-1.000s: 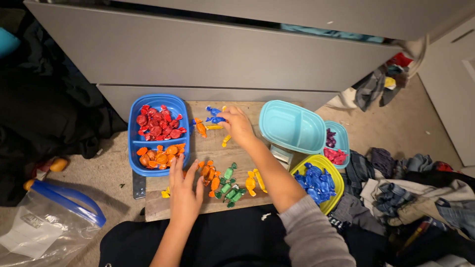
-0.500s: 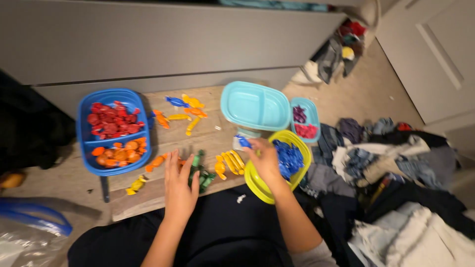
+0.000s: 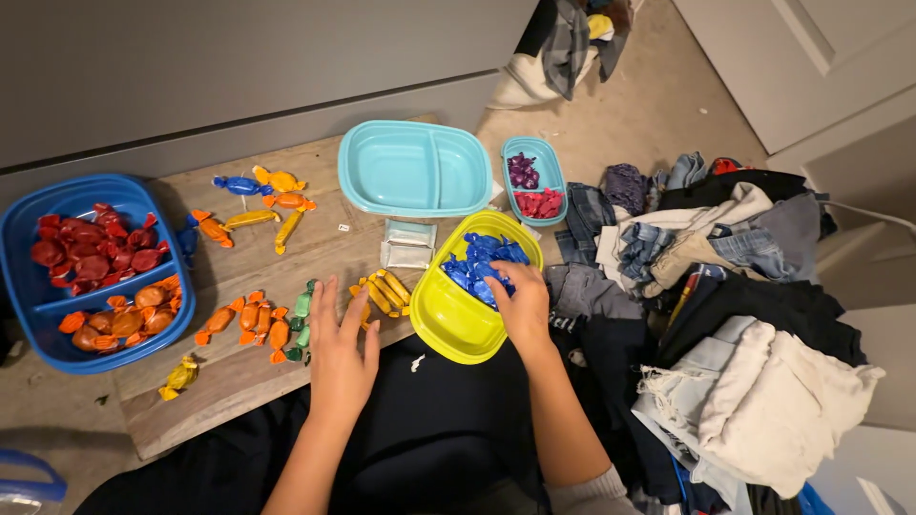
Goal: The person sits on the floor with a wooden board on their lap and sorts individually wrapped candies by wrapper color into divided plastic containers, picking candies one at a time from the board and placing them into blue, yellow, and teal compartments, then handles a small white packet at the end.
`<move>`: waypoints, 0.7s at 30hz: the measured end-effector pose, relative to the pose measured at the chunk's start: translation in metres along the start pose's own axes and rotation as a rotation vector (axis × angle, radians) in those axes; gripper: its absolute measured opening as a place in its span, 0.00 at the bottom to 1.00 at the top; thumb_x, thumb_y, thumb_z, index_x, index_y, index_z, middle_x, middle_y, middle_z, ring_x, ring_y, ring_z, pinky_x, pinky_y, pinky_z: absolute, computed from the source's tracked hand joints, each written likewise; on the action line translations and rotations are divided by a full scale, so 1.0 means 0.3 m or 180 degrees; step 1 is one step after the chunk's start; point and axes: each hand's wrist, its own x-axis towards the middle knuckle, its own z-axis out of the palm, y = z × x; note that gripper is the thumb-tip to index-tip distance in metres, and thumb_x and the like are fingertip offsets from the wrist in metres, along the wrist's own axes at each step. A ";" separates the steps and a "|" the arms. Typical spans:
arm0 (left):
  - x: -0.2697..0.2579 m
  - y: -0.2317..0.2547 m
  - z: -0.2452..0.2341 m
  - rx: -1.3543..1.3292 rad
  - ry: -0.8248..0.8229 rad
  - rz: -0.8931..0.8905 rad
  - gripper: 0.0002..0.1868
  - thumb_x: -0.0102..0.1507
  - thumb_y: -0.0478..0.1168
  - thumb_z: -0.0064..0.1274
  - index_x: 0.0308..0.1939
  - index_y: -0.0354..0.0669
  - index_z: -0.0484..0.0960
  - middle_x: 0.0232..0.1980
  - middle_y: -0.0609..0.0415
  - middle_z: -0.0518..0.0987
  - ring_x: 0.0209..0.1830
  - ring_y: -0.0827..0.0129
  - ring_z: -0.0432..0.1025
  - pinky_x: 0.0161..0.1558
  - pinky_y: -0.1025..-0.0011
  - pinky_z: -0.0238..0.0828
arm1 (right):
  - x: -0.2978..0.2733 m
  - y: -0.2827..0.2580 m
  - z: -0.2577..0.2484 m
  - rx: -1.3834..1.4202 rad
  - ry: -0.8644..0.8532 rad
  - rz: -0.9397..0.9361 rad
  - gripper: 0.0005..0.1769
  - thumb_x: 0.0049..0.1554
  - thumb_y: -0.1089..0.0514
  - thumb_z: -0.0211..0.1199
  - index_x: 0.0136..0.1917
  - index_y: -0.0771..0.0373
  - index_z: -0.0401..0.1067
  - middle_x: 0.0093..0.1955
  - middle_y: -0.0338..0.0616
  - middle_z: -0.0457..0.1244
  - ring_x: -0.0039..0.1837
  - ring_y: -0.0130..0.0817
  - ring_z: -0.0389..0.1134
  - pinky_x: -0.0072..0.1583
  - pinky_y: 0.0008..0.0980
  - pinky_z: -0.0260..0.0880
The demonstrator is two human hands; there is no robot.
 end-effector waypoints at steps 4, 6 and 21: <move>-0.004 -0.009 -0.020 -0.0018 0.0026 -0.0054 0.25 0.61 0.35 0.56 0.64 0.43 0.76 0.76 0.36 0.60 0.79 0.38 0.52 0.73 0.46 0.53 | 0.013 -0.006 0.013 -0.0160 0.0092 -0.0442 0.11 0.50 0.63 0.72 0.49 0.61 0.79 0.48 0.48 0.70 0.54 0.51 0.67 0.58 0.43 0.67; -0.001 -0.010 -0.031 0.0021 0.0001 -0.0068 0.26 0.60 0.35 0.57 0.64 0.43 0.76 0.76 0.36 0.60 0.79 0.37 0.51 0.73 0.46 0.52 | 0.016 -0.011 0.018 -0.0256 0.0139 -0.0442 0.11 0.49 0.63 0.72 0.48 0.60 0.79 0.48 0.47 0.69 0.55 0.51 0.67 0.59 0.44 0.66; -0.006 -0.007 -0.056 -0.0059 -0.0053 -0.0194 0.26 0.61 0.35 0.57 0.64 0.42 0.77 0.76 0.36 0.60 0.79 0.37 0.50 0.72 0.47 0.52 | -0.039 0.047 0.012 -0.0439 0.0024 -0.0481 0.35 0.47 0.59 0.76 0.67 0.55 0.70 0.69 0.55 0.59 0.67 0.58 0.60 0.68 0.51 0.59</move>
